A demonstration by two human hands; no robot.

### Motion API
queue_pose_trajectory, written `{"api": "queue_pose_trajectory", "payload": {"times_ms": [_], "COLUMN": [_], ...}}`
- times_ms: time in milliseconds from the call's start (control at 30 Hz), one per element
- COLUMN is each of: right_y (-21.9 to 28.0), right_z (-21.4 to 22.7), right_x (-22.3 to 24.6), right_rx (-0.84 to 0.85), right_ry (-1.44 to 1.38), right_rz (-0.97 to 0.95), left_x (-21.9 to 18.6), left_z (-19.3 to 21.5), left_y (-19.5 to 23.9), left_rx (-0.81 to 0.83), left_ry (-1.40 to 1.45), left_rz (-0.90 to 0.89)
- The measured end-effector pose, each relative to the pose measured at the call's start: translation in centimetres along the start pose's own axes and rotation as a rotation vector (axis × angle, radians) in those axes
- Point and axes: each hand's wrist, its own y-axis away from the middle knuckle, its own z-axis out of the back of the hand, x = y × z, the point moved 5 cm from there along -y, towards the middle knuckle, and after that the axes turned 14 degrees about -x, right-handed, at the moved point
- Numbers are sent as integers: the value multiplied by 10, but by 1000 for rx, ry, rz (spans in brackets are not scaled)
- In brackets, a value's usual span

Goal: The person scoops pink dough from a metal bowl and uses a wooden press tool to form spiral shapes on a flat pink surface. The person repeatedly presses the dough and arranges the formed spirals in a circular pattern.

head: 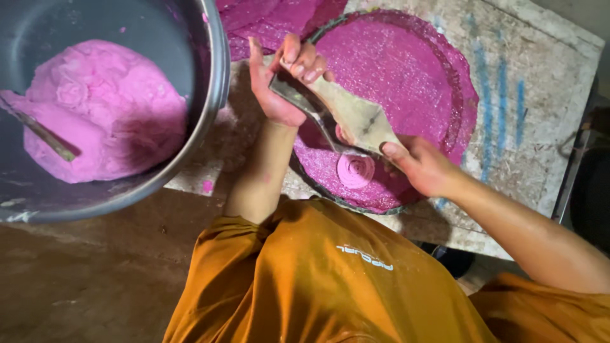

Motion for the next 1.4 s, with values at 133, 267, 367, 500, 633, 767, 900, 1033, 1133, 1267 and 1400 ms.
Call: {"api": "queue_pose_trajectory", "payload": {"times_ms": [133,267,367,500,633,767,900,1033,1133,1267,1400], "right_y": [0,-2,3,12,5,0,10,17,8,-1,9], "right_z": [13,17,13,30,43,25,17,45,55,34,19], "right_x": [8,17,23,19,23,25,17,13,20,29,26], "right_rx": [21,-42,11,17,-69,-68,10,-16,-110,-108,-36], "right_ry": [5,28,-75,-15,94,-54,-106,-30,88,-74,-136], "right_rz": [-15,61,59,-32,55,96,25,-42,52,94,69], "left_x": [4,-3,-10,1,9,-9,-9,14,18,-3,-14], "left_z": [-1,-12,-22,-30,-34,-41,-41,-40,-42,-50,-51], "left_y": [-3,-9,-8,-5,-18,-25,-11,-13,-30,-38,-20], "left_rx": [-71,-17,14,-7,-76,17,0,-90,-103,-7,-54], "left_ry": [-2,-23,-76,-93,14,-99,-103,-68,-25,-118,-154], "left_rz": [-32,-16,-39,-95,-8,-63,-69,-83,-40,-87,-90]}}
